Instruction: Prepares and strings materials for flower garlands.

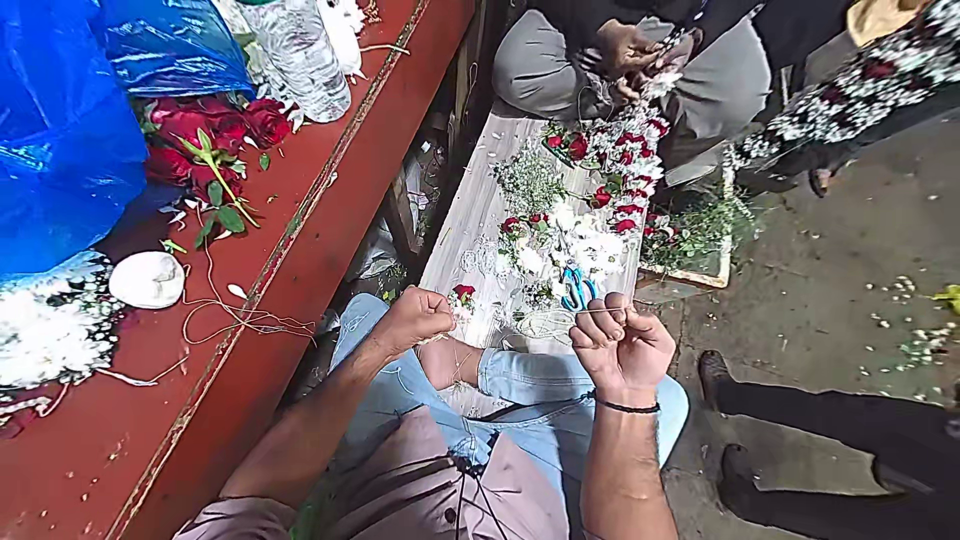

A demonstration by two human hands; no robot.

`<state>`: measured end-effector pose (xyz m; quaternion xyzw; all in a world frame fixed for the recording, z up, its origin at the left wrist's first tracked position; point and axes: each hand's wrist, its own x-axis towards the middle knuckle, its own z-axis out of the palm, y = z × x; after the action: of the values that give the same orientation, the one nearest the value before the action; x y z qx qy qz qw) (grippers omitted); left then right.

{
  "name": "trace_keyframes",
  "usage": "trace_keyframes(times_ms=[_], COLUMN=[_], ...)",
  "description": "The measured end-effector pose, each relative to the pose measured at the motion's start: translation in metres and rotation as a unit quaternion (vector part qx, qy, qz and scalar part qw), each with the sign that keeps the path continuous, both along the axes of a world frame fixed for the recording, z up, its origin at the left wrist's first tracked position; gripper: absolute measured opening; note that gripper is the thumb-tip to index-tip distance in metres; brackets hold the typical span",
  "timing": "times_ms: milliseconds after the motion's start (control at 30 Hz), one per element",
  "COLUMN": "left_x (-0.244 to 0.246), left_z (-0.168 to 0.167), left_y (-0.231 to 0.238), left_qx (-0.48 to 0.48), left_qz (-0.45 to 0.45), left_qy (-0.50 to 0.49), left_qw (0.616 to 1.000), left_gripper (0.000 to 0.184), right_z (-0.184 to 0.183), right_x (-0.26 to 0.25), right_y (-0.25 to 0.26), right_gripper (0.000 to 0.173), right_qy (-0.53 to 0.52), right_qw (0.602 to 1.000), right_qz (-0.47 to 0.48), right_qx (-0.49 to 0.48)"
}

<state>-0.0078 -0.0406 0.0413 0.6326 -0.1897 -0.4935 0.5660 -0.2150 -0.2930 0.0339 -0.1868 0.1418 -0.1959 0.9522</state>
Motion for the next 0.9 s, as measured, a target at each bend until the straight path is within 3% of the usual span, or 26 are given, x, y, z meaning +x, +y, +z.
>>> trace_keyframes(times_ms=[100,267,567,700,767,900], left_x=[-0.001,-0.001,-0.004,-0.005,-0.004,-0.005], left_z=[0.002,0.001,0.002,0.005,0.011,0.022], left_y=[0.000,0.004,0.000,-0.004,-0.005,-0.012], left_qx=[0.058,0.053,0.030,0.040,0.019,-0.046], left_qz=[-0.011,-0.030,-0.021,0.008,0.015,-0.006], left_qy=[-0.053,-0.061,-0.102,-0.109,-0.058,0.074], left_qw=[0.997,0.996,0.994,0.993,0.998,0.996], left_gripper=[0.024,0.004,0.008,0.039,0.040,0.027], right_z=[-0.001,0.000,-0.012,-0.040,-0.066,-0.098], right_x=[-0.003,-0.008,-0.007,-0.008,-0.009,-0.004], right_y=[0.006,0.002,0.001,0.003,0.008,0.023], right_gripper=[0.022,0.020,0.022,0.024,0.021,0.014], right_qy=[-0.003,-0.021,0.002,0.083,0.200,0.320], right_qw=[1.000,1.000,0.999,0.996,0.961,0.808], right_qz=[-0.002,-0.006,-0.014,-0.004,0.040,0.216], right_qx=[0.014,0.013,0.032,-0.041,-0.185,-0.445])
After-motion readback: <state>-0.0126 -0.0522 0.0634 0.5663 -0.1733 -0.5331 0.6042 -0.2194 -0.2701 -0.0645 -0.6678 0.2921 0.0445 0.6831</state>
